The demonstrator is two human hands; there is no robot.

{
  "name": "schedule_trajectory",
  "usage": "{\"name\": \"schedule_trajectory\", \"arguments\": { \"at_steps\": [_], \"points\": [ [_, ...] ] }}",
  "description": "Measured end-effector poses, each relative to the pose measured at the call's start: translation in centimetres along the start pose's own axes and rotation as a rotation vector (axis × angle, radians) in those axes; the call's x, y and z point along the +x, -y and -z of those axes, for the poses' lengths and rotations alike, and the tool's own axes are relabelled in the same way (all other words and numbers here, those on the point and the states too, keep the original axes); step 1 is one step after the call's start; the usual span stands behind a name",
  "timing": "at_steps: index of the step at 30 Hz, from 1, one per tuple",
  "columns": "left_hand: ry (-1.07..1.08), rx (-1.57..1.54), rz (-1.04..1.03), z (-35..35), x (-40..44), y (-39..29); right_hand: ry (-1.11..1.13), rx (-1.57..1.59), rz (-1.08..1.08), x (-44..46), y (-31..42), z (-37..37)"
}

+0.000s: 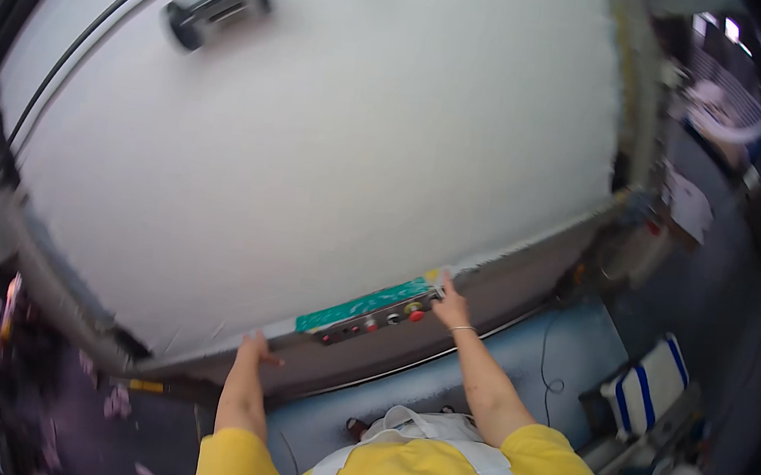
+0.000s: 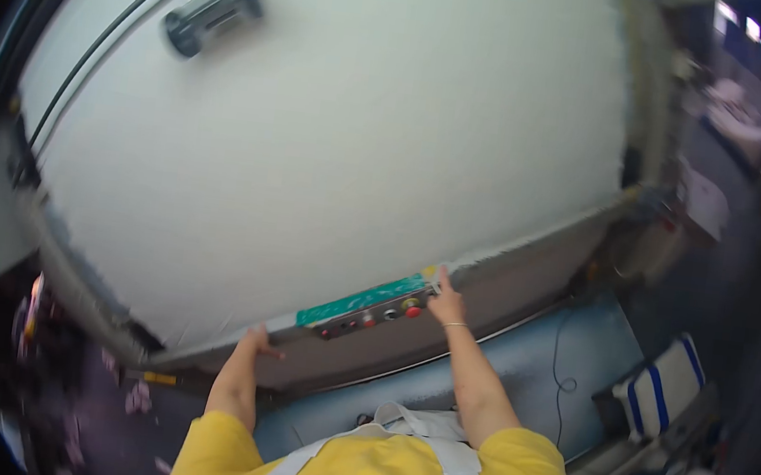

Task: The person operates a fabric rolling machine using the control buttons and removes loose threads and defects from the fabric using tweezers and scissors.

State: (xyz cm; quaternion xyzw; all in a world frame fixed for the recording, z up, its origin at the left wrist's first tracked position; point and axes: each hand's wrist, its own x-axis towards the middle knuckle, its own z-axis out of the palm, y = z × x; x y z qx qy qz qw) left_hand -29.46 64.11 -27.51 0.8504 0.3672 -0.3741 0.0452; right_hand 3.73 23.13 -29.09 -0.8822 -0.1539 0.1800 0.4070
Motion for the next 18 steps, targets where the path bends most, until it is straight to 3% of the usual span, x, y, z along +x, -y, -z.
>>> {"name": "schedule_trajectory", "arguments": {
  "at_steps": [4, 7, 9, 14, 18],
  "points": [
    [-0.044, -0.128, 0.160, -1.7, 1.8, 0.2, -0.012, -0.009, 0.038, 0.4, -0.4, -0.3],
    [-0.067, -0.196, 0.212, -0.3, -0.9, -1.2, -0.015, -0.039, 0.137, 1.1, -1.4, -1.0],
    [-0.046, -0.239, 0.236, 0.7, -2.7, -1.4, -0.025, 0.046, 0.082, 1.4, -1.8, -1.1],
    [-0.045, -0.225, 0.204, 1.0, -2.7, -1.9, -0.118, -0.078, 0.146, 1.9, -3.0, -1.7],
    [-0.045, -0.200, 0.198, 1.2, -3.4, -1.9, -0.098, -0.006, 0.165, 2.1, -3.1, -1.6]
  ]
}}
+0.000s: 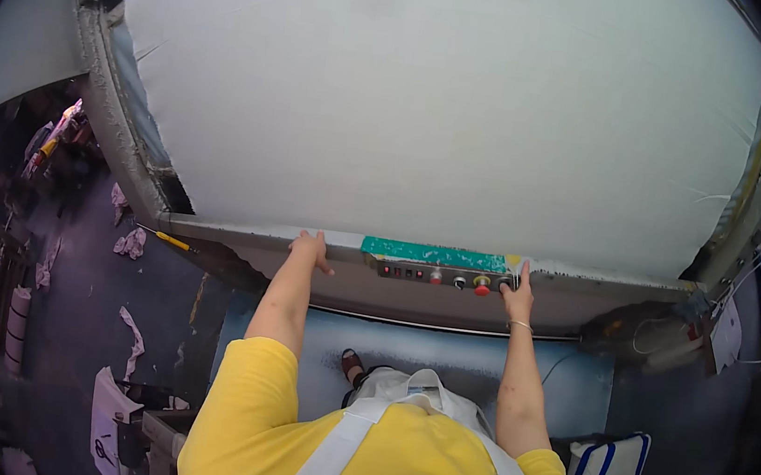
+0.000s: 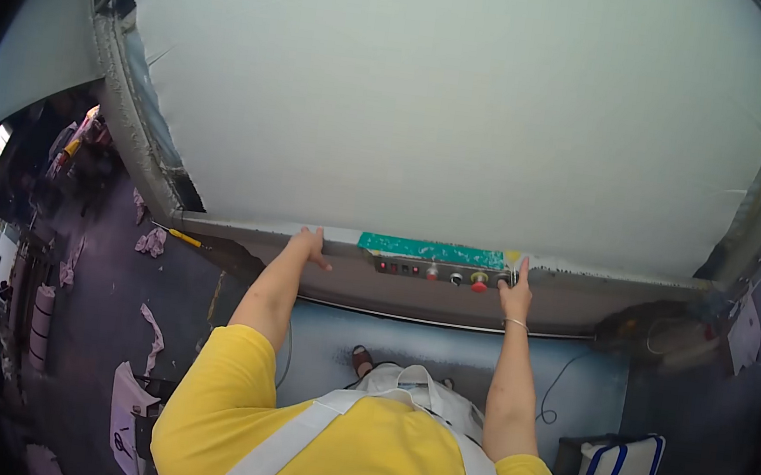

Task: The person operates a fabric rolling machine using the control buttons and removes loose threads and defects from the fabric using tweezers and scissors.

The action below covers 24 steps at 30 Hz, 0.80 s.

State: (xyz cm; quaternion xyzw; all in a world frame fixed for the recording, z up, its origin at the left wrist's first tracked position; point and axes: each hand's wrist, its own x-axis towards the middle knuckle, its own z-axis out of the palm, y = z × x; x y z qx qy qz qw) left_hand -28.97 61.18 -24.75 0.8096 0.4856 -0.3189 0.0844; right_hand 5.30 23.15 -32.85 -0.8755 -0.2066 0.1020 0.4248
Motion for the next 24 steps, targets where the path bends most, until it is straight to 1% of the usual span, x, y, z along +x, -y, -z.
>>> {"name": "schedule_trajectory", "arguments": {
  "at_steps": [4, 8, 11, 12, 15, 22, 24],
  "points": [
    [-0.011, 0.015, -0.001, -0.1, 0.1, -0.1, 0.029, -0.010, -0.018, -0.1, 0.3, 0.3],
    [-0.006, 0.010, 0.004, 0.3, -0.4, -0.3, 0.032, -0.024, 0.002, -0.1, 0.4, 0.5],
    [0.003, 0.010, 0.002, 0.5, -0.8, -0.3, -0.010, -0.033, 0.053, -0.2, 0.4, 0.2],
    [0.000, 0.014, -0.001, 0.5, -0.7, -0.3, -0.004, -0.038, 0.047, -0.3, 0.8, 0.4],
    [-0.003, 0.014, -0.004, 0.5, -0.7, -0.3, 0.106, 0.082, -0.092, -0.5, 1.5, 1.0],
    [-0.025, 0.020, 0.002, 0.6, -1.6, -0.9, 0.120, 0.045, -0.090, -0.4, 1.8, 1.1],
    [-0.118, 0.068, 0.026, 0.1, -2.8, -1.3, 0.126, 0.026, -0.109, -0.9, 2.1, 1.3]
  ]
}}
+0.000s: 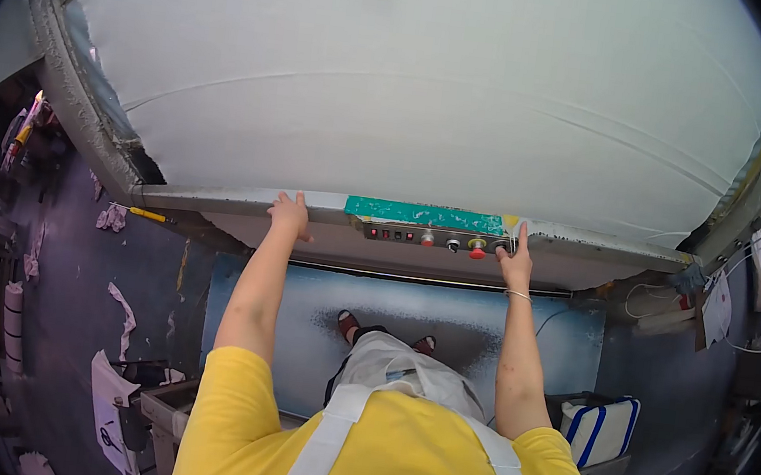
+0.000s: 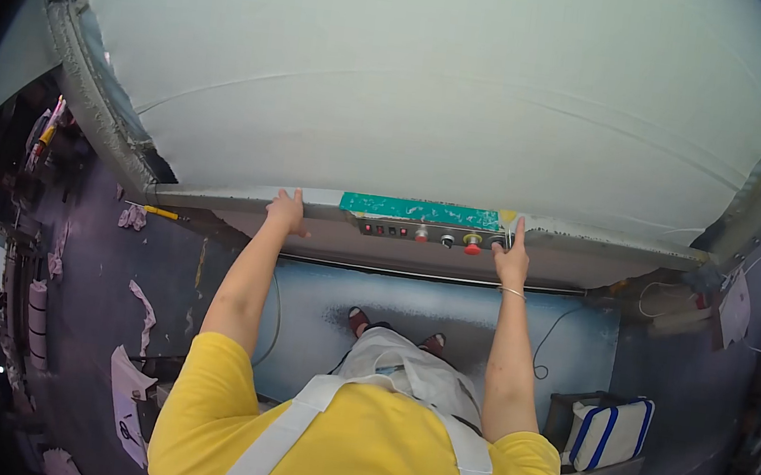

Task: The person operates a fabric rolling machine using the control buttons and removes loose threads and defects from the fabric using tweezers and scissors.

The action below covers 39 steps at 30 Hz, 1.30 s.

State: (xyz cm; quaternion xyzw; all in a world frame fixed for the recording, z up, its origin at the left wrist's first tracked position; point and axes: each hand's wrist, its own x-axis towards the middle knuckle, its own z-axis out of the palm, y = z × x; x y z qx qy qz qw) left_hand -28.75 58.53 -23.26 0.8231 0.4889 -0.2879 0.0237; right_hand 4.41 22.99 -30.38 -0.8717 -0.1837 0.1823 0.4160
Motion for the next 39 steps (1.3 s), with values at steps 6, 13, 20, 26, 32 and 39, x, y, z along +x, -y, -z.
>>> {"name": "schedule_trajectory", "arguments": {
  "at_steps": [6, 13, 20, 26, 32, 39],
  "points": [
    [-0.368, 0.123, -0.020, -3.8, 0.1, 0.1, -0.063, -0.438, 0.030, -2.1, 3.8, 1.0],
    [-0.669, -0.516, -0.449, -3.1, 2.4, -2.9, -0.273, -0.249, 0.111, -5.2, -1.5, -3.1],
    [-0.849, -0.461, -0.275, -4.5, 4.5, -5.4, 0.207, -0.233, 0.023, -10.4, -12.5, -17.2],
    [-0.967, -0.421, -0.254, -5.7, 5.2, -6.0, 0.538, 0.618, -0.261, -3.8, -5.8, -30.7],
    [-1.050, -0.439, -0.238, -6.6, 5.9, -6.3, 0.436, 0.805, -0.217, 0.2, -6.5, -36.2],
    [-1.097, -0.439, -0.248, -6.5, 5.7, -6.5, 0.510, 0.749, -0.044, -3.2, -8.7, -33.4]
  ]
}}
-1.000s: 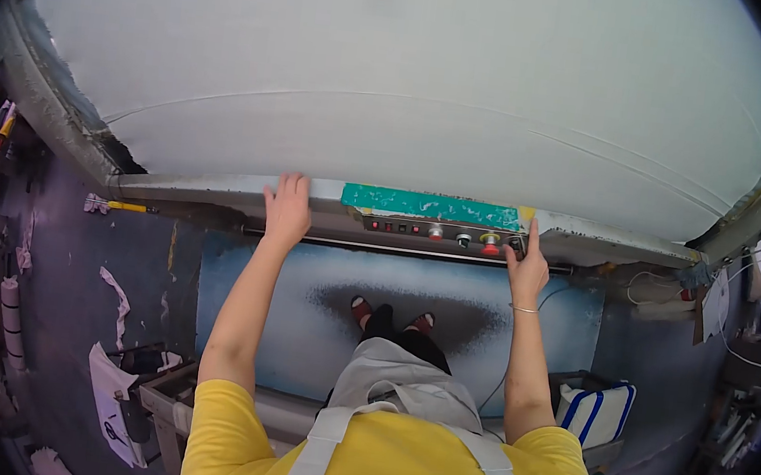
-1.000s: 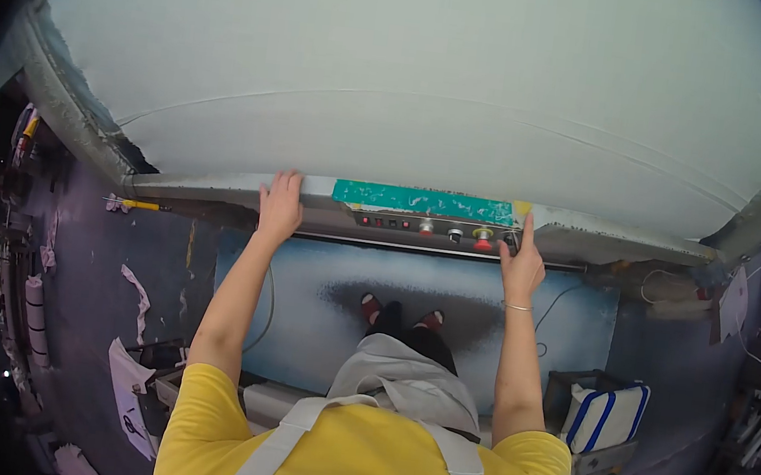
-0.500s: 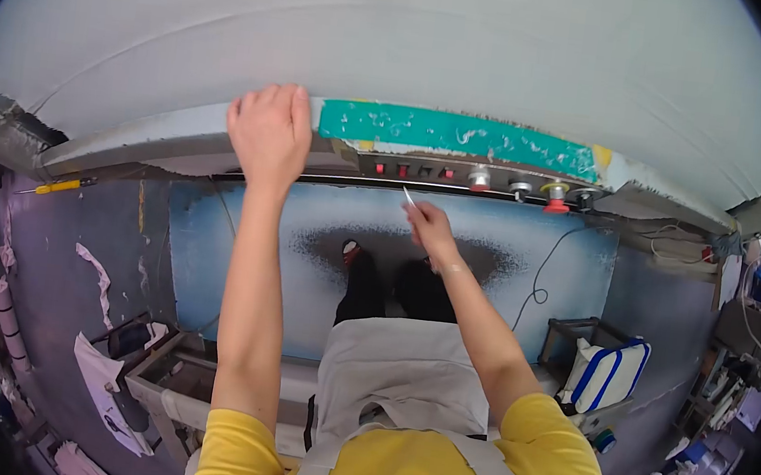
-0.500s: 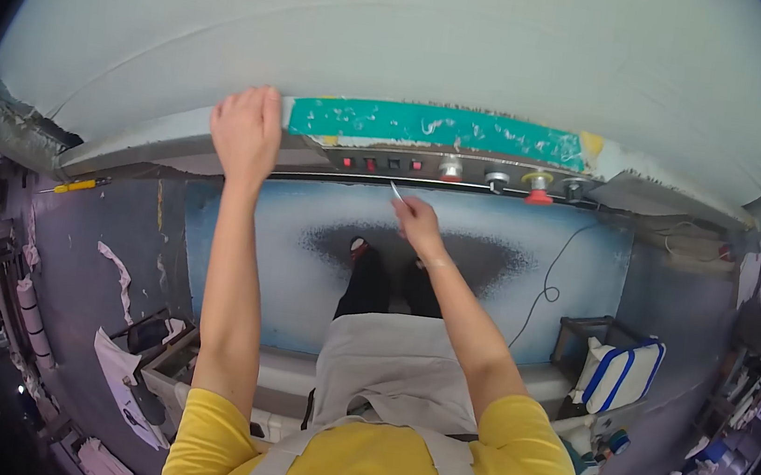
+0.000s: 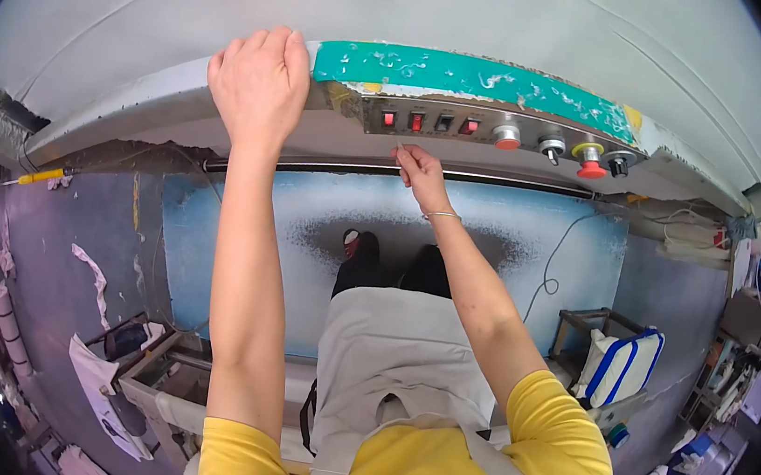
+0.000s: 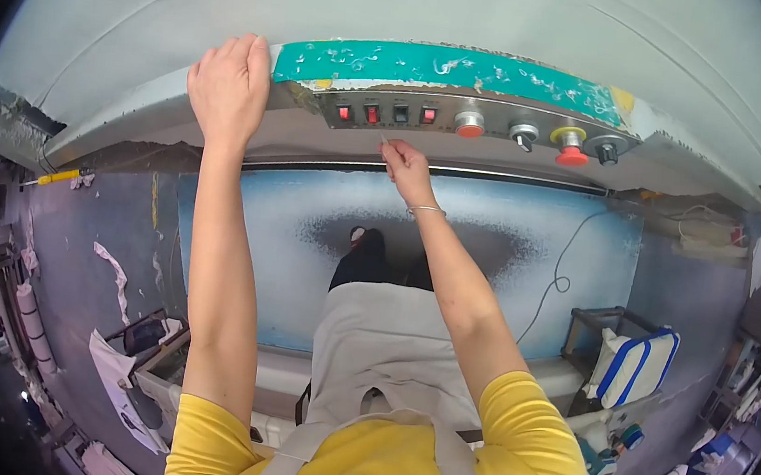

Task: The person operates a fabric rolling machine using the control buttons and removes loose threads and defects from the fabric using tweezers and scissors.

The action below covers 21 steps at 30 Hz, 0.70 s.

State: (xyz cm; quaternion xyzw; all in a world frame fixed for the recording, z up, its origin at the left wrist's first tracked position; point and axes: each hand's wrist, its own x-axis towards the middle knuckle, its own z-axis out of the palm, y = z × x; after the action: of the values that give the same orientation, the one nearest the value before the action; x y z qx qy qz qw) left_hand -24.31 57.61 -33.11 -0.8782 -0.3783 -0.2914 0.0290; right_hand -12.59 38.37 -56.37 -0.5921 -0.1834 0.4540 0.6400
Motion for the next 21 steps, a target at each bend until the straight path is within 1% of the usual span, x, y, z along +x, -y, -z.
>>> {"name": "schedule_trajectory", "arguments": {
  "at_steps": [2, 3, 4, 6, 8, 11, 12, 14, 15, 17, 18, 19, 20, 21],
  "points": [
    [-0.031, 0.004, -0.019, -0.1, -0.2, 0.2, 0.029, -0.084, 0.020, -0.3, 0.1, 0.4],
    [-0.054, 0.005, -0.032, -0.2, 0.1, 0.3, 0.015, -0.079, 0.039, -0.3, 0.4, 0.5],
    [-0.071, -0.004, -0.049, 0.0, 0.4, 0.4, 0.021, -0.152, 0.049, -0.3, 0.9, 0.7],
    [-0.068, 0.019, -0.056, -0.1, 0.5, 0.5, 0.025, -0.303, 0.061, -0.4, 1.3, 0.9],
    [-0.060, 0.017, -0.061, -0.1, -0.3, 0.6, 0.010, -0.336, 0.104, -0.1, 0.5, 1.3],
    [0.184, 0.019, 0.016, 1.7, 0.0, 0.0, 0.011, -0.398, 0.178, 0.0, -0.1, 1.4],
    [0.184, 0.012, 0.011, 1.5, -0.7, -0.1, 0.001, -0.395, 0.145, -0.4, 0.0, 1.3],
    [-0.283, -0.234, -0.114, 0.1, -3.8, 0.0, -0.014, -0.388, 0.075, -0.9, 0.4, 1.2],
    [-0.518, -0.354, -0.180, -0.9, -5.8, -0.1, -0.019, -0.385, 0.077, -1.0, 0.5, 1.2],
    [-0.315, -0.525, -0.032, -4.3, -12.8, -0.9, -0.031, -0.445, 0.176, -0.9, 0.9, 1.0],
    [-0.228, -0.626, 0.103, -6.4, -15.5, -2.3, -0.040, -0.473, 0.216, -1.1, 0.7, 1.0],
    [-0.140, -0.720, 0.245, -8.0, -17.4, -4.1, -0.046, -0.467, 0.211, -1.2, 0.7, 1.0],
    [-0.133, -0.720, 0.246, -10.0, -18.4, -5.4, -0.051, -0.503, 0.279, -1.3, 0.7, 1.1],
    [-0.118, -0.791, 0.347, -11.9, -18.6, -6.8, -0.049, -0.543, 0.350, -1.0, 0.9, 1.3]
  ]
}}
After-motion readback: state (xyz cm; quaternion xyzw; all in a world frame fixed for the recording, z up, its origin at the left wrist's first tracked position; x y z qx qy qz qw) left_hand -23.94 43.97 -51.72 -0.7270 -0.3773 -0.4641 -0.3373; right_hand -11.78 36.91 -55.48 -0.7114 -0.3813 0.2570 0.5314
